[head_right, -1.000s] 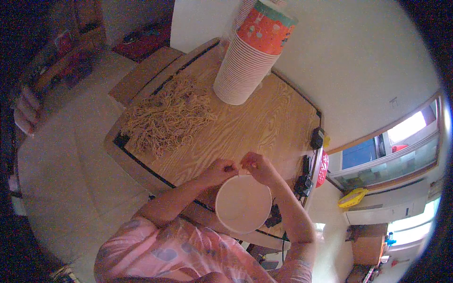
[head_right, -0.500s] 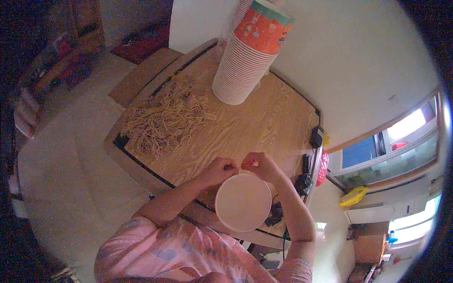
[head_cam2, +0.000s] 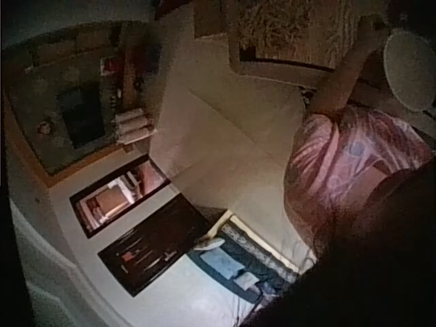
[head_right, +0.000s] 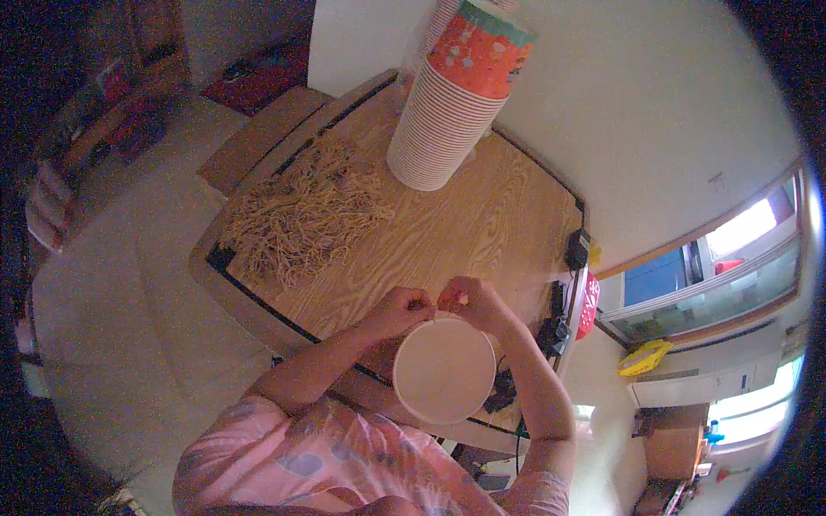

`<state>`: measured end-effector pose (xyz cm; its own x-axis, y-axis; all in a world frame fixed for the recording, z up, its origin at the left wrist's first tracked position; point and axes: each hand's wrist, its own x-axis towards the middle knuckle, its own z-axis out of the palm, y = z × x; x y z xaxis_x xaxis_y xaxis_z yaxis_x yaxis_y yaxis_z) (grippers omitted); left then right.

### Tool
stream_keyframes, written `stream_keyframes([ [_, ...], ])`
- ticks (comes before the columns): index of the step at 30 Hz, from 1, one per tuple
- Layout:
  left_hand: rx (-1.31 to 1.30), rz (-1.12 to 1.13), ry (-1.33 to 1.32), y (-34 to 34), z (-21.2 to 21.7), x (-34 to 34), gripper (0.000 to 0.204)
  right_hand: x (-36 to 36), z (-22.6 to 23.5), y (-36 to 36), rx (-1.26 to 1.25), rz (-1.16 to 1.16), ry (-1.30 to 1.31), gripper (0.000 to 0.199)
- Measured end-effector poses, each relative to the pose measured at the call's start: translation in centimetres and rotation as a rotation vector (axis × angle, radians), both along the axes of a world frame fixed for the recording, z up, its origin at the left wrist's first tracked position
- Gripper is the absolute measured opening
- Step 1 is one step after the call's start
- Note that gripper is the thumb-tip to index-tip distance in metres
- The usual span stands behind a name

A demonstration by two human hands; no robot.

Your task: Manually assembling or packaging paper cups with filler material.

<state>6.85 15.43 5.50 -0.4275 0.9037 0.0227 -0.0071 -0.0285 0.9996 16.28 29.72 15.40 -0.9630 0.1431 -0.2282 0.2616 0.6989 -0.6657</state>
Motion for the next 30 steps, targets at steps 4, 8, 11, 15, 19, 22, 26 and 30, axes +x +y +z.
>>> stream_keyframes([
  [4,0.016,-0.009,-0.001,-0.1,0.2,-0.1,0.014,0.1,0.4,-0.1,0.043,-0.024,-0.005,0.006],
  [8,0.024,0.011,-0.018,0.0,0.0,0.2,0.018,0.4,-0.4,-0.1,-0.012,-0.049,-0.059,0.013],
  [11,0.050,0.050,-0.059,0.3,-0.9,0.5,0.018,0.1,-0.7,-1.0,0.103,-0.074,-0.051,0.023],
  [15,0.086,-0.020,-0.502,-0.8,0.8,-0.5,0.015,0.5,-1.2,-1.3,0.176,-0.147,0.032,0.030],
  [19,0.040,-0.163,-0.249,-2.1,0.8,-1.6,0.013,0.7,-2.5,-1.3,0.139,-0.248,0.117,0.026],
  [22,0.282,-0.055,-0.019,-1.6,-0.6,-1.6,0.012,0.4,-2.5,-1.5,0.090,-0.265,0.185,0.023],
  [26,0.187,0.016,0.332,-1.7,0.8,-1.8,0.008,0.8,-3.3,-1.1,0.006,-0.271,0.175,0.020],
  [30,0.175,0.059,0.591,-1.9,1.6,-1.2,0.010,0.7,-3.1,-1.6,0.026,-0.278,0.227,0.018],
])
